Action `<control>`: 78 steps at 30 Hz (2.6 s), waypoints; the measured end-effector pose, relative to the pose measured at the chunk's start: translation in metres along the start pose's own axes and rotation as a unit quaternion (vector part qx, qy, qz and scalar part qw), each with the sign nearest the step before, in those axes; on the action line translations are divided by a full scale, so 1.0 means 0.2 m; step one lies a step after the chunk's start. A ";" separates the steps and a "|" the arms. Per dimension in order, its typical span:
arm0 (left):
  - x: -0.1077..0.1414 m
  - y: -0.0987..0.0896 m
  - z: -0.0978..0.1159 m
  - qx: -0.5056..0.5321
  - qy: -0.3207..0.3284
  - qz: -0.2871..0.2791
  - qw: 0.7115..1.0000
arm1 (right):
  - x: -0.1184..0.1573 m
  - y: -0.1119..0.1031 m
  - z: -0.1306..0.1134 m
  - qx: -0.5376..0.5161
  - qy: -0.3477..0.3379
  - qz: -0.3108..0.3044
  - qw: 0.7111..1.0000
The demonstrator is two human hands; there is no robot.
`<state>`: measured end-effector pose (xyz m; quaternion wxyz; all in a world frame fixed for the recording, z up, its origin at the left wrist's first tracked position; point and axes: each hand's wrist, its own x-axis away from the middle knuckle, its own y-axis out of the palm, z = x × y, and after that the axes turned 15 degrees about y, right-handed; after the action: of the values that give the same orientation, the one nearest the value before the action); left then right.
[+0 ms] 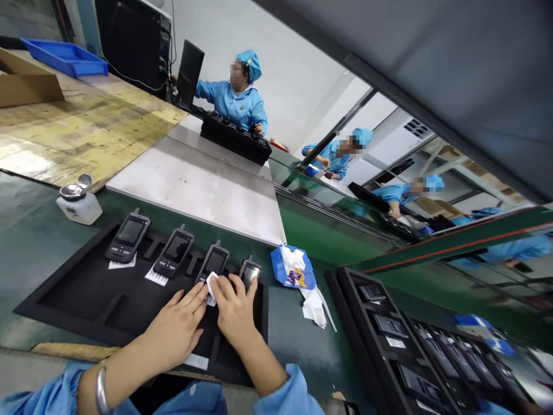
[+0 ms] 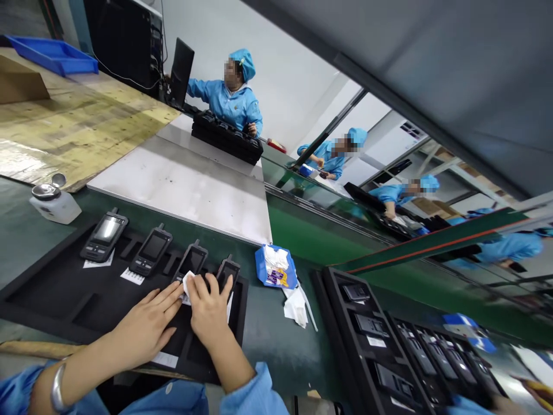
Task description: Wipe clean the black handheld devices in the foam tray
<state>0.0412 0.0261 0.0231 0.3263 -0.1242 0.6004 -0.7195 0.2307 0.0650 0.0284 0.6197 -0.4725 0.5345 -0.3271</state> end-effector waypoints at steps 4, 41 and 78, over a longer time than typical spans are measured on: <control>0.00 0.01 0.00 -0.004 0.003 0.008 1.000 | -0.11 0.00 0.00 0.008 -0.002 0.001 1.000; -0.01 -0.05 0.01 0.064 -0.017 -0.052 0.996 | -0.18 0.03 -0.04 -0.153 -0.012 0.021 0.988; 0.26 -0.13 -0.19 0.041 -0.128 0.074 0.988 | -0.50 0.05 -0.45 -0.166 0.084 0.005 0.983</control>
<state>-0.0269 0.0254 0.0272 0.4575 -0.1574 0.5311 -0.6956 0.1217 0.1375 0.0559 0.4870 -0.5370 0.6339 -0.2695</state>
